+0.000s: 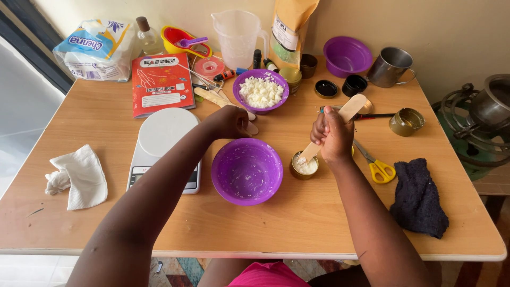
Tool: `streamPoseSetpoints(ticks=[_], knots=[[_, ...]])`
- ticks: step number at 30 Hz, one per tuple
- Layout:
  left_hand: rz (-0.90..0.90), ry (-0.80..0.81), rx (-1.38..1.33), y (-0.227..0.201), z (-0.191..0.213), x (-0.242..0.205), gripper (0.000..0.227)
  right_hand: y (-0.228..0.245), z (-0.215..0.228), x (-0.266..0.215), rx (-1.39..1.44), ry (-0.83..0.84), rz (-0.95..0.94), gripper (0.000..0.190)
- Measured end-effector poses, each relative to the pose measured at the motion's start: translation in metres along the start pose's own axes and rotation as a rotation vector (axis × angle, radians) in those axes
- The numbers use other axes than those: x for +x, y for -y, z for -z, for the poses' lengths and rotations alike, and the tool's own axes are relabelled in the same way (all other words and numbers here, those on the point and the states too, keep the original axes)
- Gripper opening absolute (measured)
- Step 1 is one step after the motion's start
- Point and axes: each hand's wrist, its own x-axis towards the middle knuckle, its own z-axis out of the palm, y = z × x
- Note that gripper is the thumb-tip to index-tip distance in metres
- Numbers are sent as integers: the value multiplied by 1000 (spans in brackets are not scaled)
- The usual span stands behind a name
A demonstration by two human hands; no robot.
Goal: Mixing and scraping a white creamy substance in a small container using a wooden spatula
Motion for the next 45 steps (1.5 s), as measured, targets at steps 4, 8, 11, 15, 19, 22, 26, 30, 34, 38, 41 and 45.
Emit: streamPoseSetpoints(ticks=[4, 8, 11, 15, 19, 22, 26, 30, 34, 38, 41, 45], knots=[[41, 39, -13, 19, 9, 0, 36, 2, -2, -1, 1, -5, 4, 45], [282, 148, -79, -15, 37, -32, 37, 2, -4, -1, -10, -11, -4, 45], [416, 269, -211, -52, 47, -65, 45, 2, -1, 1, -11, -6, -12, 45], [435, 215, -326, -35, 30, -77, 41, 2, -1, 0, -19, 2, -20, 45], [449, 85, -389, -30, 16, -78, 36, 5, 0, 1, -40, 14, -49, 45], [518, -48, -589, -24, -5, -70, 36, 9, 2, 4, -28, 50, -83, 46], [535, -206, -807, -36, -28, -61, 35, 14, 5, 4, -12, 144, -185, 48], [535, -282, -965, -57, -47, -47, 34, 13, 12, 3, 81, 281, -224, 48], [541, -363, -1062, -78, -62, -34, 31, 16, 14, -2, 112, 342, -233, 47], [512, -359, -1200, -92, -77, -14, 38, 11, 14, -5, 155, 394, -227, 47], [469, -337, -1254, -108, -74, -10, 47, 6, 10, -9, 194, 401, -220, 46], [401, -201, -1252, -102, -75, -8, 72, -4, 2, -11, 228, 357, -202, 46]])
